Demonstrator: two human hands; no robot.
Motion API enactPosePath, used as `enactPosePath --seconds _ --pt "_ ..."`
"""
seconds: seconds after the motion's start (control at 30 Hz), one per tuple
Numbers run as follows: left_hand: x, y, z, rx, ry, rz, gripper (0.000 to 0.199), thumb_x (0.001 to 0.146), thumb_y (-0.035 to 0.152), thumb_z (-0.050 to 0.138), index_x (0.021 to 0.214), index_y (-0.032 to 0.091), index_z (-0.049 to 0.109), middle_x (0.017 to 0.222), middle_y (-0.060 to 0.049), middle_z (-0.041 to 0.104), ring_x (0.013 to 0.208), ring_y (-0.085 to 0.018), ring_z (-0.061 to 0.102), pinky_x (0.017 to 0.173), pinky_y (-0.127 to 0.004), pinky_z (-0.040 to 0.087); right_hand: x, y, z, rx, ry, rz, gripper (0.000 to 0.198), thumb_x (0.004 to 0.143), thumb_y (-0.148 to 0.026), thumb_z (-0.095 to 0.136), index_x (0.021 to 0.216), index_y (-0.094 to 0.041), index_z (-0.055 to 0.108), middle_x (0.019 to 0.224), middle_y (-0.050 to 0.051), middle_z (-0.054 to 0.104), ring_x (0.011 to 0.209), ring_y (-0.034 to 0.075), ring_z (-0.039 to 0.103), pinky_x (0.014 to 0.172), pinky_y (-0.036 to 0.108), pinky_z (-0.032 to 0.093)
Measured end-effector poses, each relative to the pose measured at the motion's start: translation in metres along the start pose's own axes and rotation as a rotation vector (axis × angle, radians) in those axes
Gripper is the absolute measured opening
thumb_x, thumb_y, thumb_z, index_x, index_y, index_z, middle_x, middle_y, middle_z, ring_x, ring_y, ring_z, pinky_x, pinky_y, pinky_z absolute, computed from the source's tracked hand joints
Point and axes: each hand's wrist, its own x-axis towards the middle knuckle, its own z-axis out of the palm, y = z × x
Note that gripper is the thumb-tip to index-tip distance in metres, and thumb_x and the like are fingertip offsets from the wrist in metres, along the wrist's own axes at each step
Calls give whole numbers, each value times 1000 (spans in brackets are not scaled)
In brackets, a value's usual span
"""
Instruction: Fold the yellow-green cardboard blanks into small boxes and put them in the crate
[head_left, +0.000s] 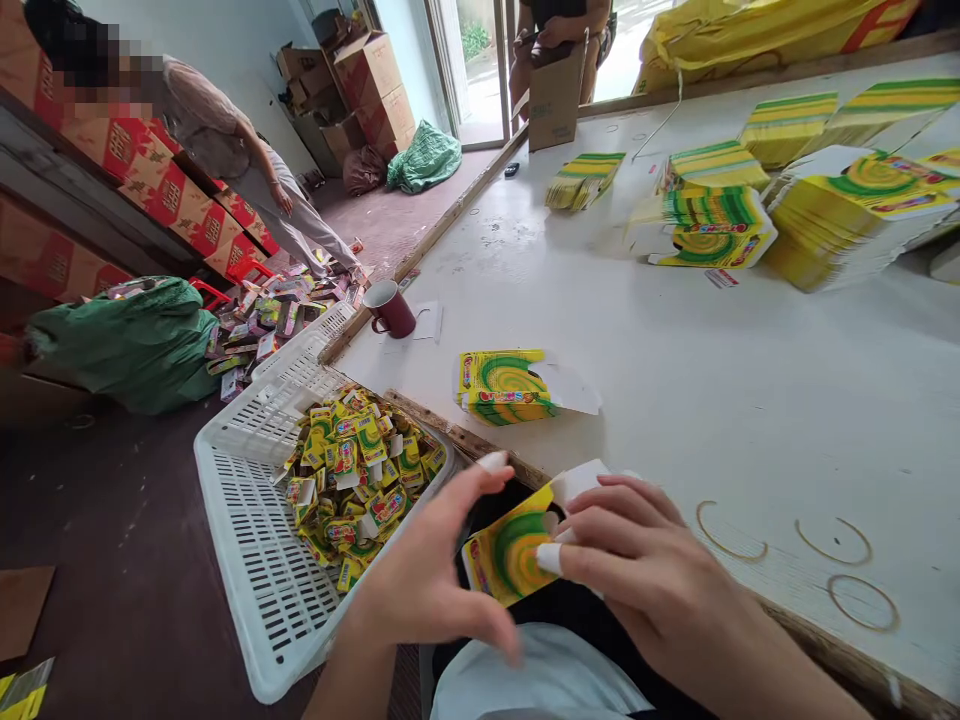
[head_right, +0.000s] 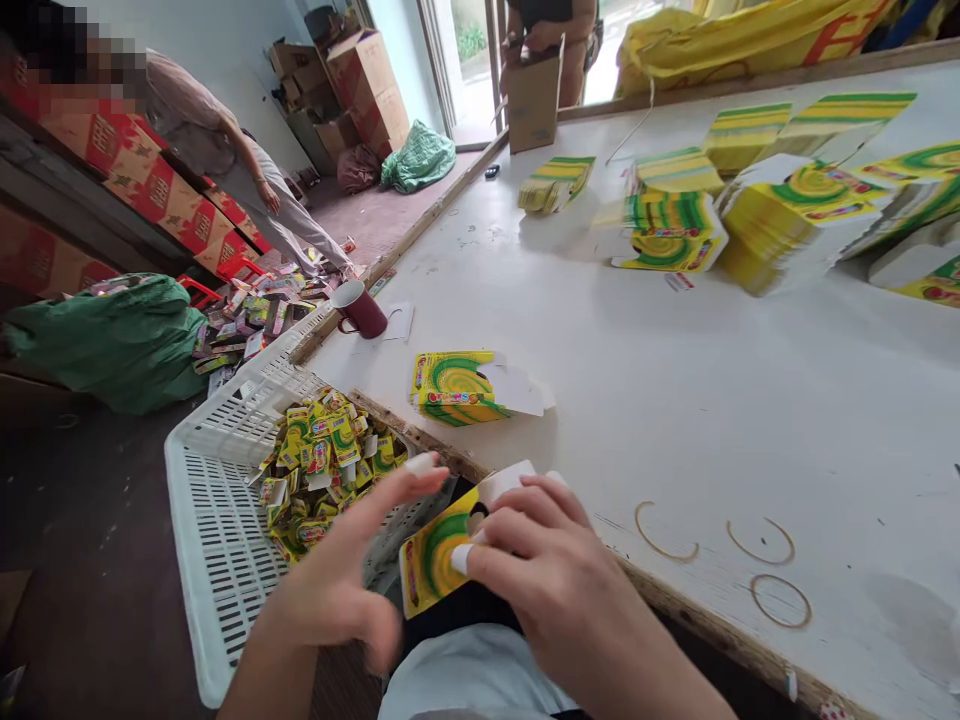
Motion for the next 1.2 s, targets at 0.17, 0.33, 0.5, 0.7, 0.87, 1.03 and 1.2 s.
enactPosePath --seconds 0.17,0.33,0.5,0.7,0.87,1.03,1.2 --pt "14 -10 49 241 7 -122 53 72 24 76 121 22 55 109 -6 70 95 -25 66 82 -36 53 -7 -1 25 -7 288 180 44 89 -16 58 129 -33 57 132 6 63 130 27 50 117 50 28" --pt "14 -33 74 290 130 5 70 74 28 75 132 23 36 111 -9 65 94 -26 66 78 -37 55 -15 2 44 697 468 795 69 88 -45 65 148 -30 34 144 13 54 126 29 58 95 42 54" --pt "16 -46 81 401 207 270 81 72 16 69 136 30 22 113 -8 57 90 -24 66 69 -34 54 3 -7 49 1247 536 1145 97 70 -48 84 148 -28 29 131 10 66 109 23 68 91 33 57" --pt "20 -40 80 488 229 273 65 66 12 66 117 30 30 98 -2 54 79 -21 64 60 -29 49 6 -9 54 1328 674 1104 104 59 -49 90 143 -28 32 125 11 70 97 21 72 86 31 59" --pt "18 -39 79 556 105 145 68 66 12 63 121 28 26 101 -4 60 83 -24 64 65 -33 51 -13 -7 63 897 674 958 105 78 -41 80 156 -28 12 130 14 68 106 24 72 88 37 61" --pt "18 -45 75 449 17 130 57 74 16 57 122 24 29 103 -7 59 84 -23 64 70 -35 54 -25 -10 63 272 344 342 80 94 -14 53 160 -30 10 140 10 62 134 25 55 109 46 49" --pt "20 -37 71 478 64 63 58 70 13 59 119 24 30 104 -7 58 87 -24 63 72 -38 55 -26 -3 62 180 254 351 65 95 -12 49 155 -31 32 156 7 44 143 25 41 112 44 46"
